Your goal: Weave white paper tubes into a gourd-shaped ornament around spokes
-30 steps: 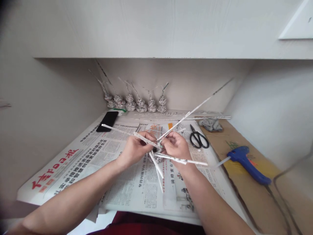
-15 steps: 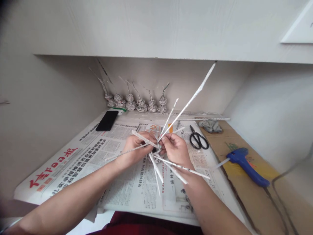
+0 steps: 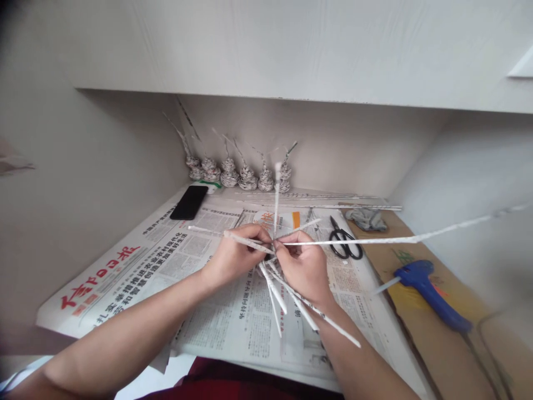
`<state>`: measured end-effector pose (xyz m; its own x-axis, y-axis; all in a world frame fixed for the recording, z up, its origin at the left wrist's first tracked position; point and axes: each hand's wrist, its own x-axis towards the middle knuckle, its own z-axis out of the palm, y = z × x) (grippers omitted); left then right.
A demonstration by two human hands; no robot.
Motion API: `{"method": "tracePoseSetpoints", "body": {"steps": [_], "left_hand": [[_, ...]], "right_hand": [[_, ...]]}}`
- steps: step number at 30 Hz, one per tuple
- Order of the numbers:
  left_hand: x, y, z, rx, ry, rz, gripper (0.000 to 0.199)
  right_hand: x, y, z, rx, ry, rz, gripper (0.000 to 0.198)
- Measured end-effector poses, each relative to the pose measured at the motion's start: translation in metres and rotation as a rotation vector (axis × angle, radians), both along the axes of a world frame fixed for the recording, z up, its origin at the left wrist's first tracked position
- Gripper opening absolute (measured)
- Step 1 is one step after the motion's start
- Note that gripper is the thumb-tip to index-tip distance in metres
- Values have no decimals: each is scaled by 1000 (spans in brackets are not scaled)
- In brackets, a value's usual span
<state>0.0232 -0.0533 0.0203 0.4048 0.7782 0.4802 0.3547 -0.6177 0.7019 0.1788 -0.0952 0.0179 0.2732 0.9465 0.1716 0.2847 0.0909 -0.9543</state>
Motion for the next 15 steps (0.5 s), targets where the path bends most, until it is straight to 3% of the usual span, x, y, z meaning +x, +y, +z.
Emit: {"method": "tracePoseSetpoints", "body": {"steps": [4,9,15], "left_hand": [[-1,0,1,-44,6,10,10],[-1,4,0,-146,-79,5,27],[0,8,0,-320,-151,-44,47]], "right_hand": [[-2,3,-6,20,45,-7,26],[-3,6,-13,66,153,6,30],[-7,1,-10,119,80,54,18]]}}
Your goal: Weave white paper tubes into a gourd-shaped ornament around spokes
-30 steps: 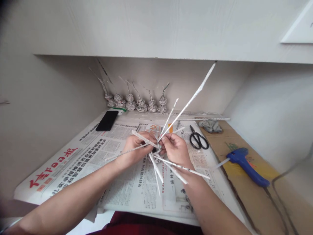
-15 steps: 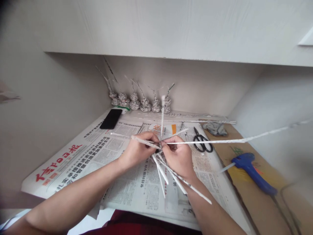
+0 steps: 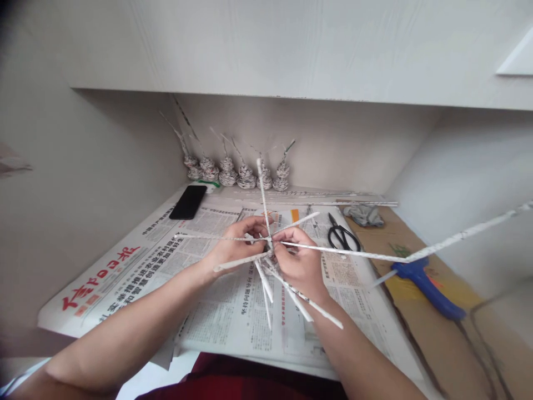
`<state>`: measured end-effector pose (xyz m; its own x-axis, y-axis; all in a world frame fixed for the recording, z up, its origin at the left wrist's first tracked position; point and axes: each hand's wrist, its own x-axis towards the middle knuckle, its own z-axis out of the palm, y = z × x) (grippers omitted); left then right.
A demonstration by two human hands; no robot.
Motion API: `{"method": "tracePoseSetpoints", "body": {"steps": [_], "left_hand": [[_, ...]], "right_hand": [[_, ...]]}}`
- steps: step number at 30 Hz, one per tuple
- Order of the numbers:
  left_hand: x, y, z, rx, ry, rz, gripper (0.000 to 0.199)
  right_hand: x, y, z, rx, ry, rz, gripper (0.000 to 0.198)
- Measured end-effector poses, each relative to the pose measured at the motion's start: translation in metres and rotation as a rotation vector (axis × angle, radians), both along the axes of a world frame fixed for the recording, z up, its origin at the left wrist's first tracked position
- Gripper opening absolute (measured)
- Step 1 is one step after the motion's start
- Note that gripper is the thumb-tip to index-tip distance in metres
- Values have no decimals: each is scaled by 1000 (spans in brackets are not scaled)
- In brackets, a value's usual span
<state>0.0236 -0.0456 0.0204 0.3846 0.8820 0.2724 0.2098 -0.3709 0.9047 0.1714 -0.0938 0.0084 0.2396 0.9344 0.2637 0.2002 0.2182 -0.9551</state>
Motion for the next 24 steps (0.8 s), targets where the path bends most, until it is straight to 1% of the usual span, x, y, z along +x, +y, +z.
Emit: {"method": "tracePoseSetpoints", "body": {"steps": [2,5,8,11,14,17,20,24], "left_hand": [[1,-1,1,-42,-5,6,46],[2,-3,0,-60,-46,10,42],[3,-3,-3,-63,-122,1,34],[3,-3,-5,-66,-154,-26,32],[2,-5,-3,-62,-161,-50,32],[0,-5,1,-83,-156,-72,30],[-4,-2,5,-127,-125,-132,29],[-7,1,8,-156,-106,-154,31]], "right_hand": [[-1,-2,2,25,-42,5,12],[-1,-4,6,55,-102,0,7],[0,-8,11,34,-147,-34,7],[1,-13,14,28,-162,-24,12],[1,-18,12,55,-191,-30,15],[1,-19,6,134,-225,-63,14],[1,-18,1,206,-245,-60,15],[4,-17,0,223,-270,-57,16]]}}
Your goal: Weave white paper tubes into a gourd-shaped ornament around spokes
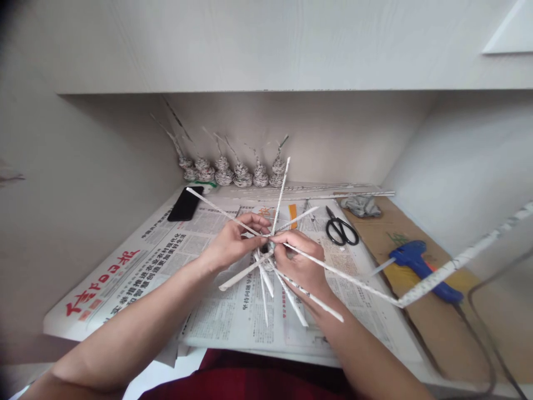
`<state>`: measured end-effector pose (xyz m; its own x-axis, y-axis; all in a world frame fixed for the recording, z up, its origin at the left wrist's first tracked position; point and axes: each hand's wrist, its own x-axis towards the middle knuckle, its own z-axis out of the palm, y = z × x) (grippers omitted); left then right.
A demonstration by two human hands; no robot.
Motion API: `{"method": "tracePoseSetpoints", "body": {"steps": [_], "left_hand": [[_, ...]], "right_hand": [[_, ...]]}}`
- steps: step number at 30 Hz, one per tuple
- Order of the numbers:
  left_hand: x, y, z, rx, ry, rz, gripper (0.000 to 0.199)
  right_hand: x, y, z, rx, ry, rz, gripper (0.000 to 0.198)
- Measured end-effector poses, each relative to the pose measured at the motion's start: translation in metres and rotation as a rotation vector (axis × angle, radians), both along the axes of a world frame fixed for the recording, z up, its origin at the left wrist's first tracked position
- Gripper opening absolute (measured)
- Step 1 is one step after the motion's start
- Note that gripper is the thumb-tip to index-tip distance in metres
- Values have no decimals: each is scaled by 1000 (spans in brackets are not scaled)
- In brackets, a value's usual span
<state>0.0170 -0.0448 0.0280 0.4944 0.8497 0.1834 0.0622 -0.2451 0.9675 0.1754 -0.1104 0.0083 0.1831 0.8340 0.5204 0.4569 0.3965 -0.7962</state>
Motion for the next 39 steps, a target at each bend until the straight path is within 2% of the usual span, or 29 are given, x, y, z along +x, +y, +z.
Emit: {"method": "tracePoseSetpoints", "body": {"steps": [6,9,12,15,19,25,28,32,36,39], "left_hand": [[3,0,-1,-11,-13,39,30],[5,0,-4,-15,-22,72,31],[5,0,-7,-12,-21,82,35],[5,-1,-9,41,14,99,32],[8,-4,-13,145,30,170,22],[11,-7,-15,253,36,258,19],[9,-5,-12,215,29,185,25],[9,-3,-8,63,12,76,28],[13,-5,-7,28,-2,128,17],[15,-6,-9,46,-41,184,16]], "right_hand": [[2,-3,1,-20,-4,14,15],[1,-1,-3,-104,90,50,12],[-1,4,-10,-127,243,76,7],[-1,8,-14,-135,353,77,10],[-2,7,-12,-215,422,112,15],[-5,4,-8,-239,414,42,19],[-4,5,-8,-269,433,33,21],[-3,6,-12,-252,407,29,19],[-4,6,-16,-181,335,35,13],[-6,5,-15,-173,333,63,14]]}}
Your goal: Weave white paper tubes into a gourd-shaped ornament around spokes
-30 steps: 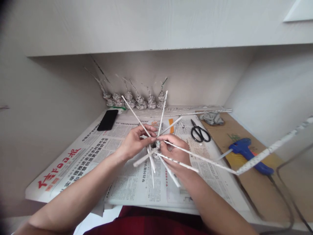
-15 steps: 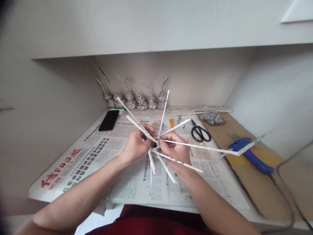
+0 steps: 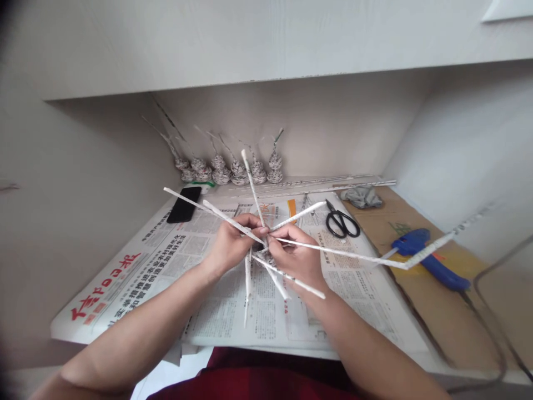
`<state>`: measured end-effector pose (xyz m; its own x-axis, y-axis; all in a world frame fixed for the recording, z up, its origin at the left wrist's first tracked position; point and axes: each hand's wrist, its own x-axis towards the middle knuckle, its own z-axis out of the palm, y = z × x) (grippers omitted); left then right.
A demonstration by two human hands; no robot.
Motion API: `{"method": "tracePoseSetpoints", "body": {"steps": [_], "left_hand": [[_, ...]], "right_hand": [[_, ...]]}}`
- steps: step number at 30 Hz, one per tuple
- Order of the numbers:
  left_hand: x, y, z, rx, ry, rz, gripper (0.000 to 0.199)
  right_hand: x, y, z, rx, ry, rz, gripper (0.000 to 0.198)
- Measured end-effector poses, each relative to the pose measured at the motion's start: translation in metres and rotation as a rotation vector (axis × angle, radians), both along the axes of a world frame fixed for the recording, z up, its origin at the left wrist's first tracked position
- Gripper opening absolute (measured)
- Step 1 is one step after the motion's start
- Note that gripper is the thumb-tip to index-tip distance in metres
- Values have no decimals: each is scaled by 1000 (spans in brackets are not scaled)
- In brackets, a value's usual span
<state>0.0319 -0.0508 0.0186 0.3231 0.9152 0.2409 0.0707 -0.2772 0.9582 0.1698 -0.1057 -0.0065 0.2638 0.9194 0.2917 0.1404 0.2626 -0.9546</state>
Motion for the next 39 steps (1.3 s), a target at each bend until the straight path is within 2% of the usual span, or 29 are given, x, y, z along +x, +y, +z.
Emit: {"method": "tracePoseSetpoints", "body": {"steps": [7,14,21,28,31,39], "left_hand": [[-1,0,-1,53,-51,-3,15],[-1,0,-2,138,60,41,11],[-3,0,-4,228,110,34,12],[-5,2,-1,65,17,-18,12],[-5,3,1,59,36,-7,12],[-12,3,12,92,129,-119,13]], "right_hand": [[1,0,7,-97,114,45,19],[-5,1,12,-219,323,71,29],[-6,1,5,-112,282,90,28],[1,0,2,-45,183,108,23],[3,-2,2,-36,164,122,23],[5,-1,1,-10,164,155,26]]}}
